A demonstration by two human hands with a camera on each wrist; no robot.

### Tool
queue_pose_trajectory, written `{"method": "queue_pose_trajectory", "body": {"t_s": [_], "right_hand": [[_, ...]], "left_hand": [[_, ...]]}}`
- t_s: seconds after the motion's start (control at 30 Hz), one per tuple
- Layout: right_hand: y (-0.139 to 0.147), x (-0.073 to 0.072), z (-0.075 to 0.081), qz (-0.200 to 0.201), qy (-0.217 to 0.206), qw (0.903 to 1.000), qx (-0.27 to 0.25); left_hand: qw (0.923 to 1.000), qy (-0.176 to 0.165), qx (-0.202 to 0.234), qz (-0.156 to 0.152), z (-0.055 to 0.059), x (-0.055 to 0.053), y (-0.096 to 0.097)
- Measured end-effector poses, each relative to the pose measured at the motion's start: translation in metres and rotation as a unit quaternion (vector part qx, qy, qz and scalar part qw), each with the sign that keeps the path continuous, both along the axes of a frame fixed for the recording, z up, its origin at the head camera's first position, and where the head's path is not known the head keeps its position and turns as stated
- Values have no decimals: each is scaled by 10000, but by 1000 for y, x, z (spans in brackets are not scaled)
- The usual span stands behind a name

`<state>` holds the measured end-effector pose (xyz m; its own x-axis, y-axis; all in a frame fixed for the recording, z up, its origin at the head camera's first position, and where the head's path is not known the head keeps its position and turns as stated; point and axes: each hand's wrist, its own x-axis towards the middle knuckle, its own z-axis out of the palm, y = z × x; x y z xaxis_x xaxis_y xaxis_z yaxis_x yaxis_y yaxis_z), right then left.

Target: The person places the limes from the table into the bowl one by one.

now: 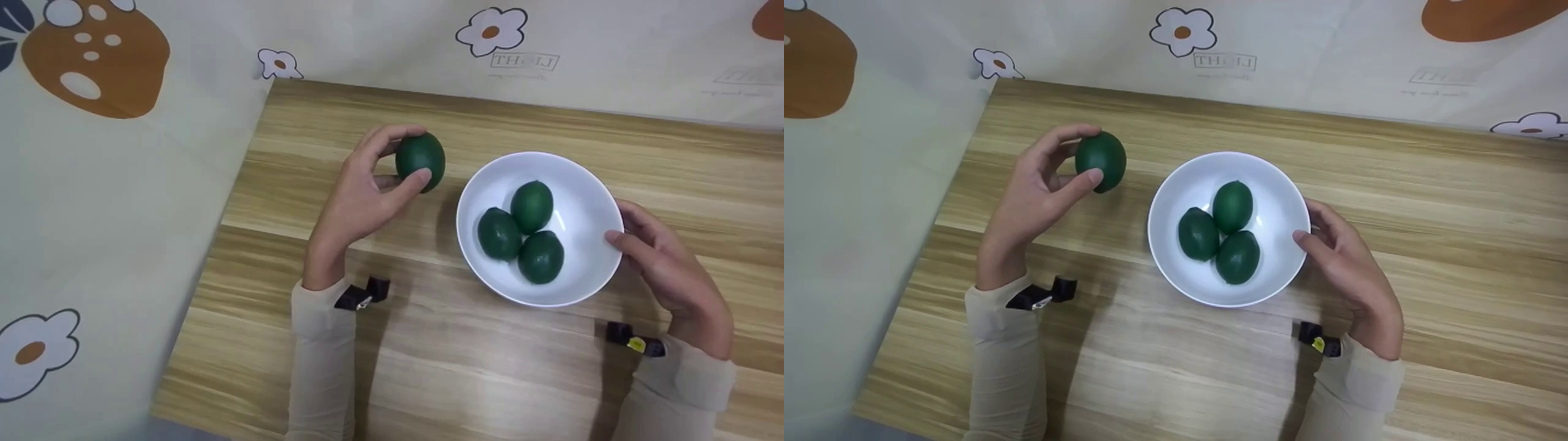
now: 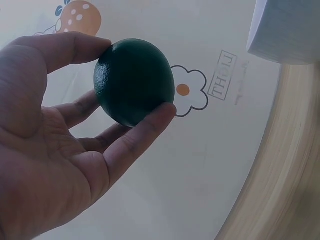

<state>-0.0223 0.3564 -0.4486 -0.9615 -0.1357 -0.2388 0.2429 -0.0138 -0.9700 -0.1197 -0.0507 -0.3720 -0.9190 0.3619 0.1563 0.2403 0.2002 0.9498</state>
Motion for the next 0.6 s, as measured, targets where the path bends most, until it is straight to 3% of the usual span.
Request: {"method": "queue_pose_trajectory", "body": {"t_s": [0.2, 0.6], "right_hand": [[0, 0, 0, 10, -46, 9999, 98], [1, -1, 0, 26, -89, 9995, 288]], "left_hand": [[9996, 9, 254, -133, -1, -1, -1], [9990, -106, 327, -294, -1, 0, 5]]}}
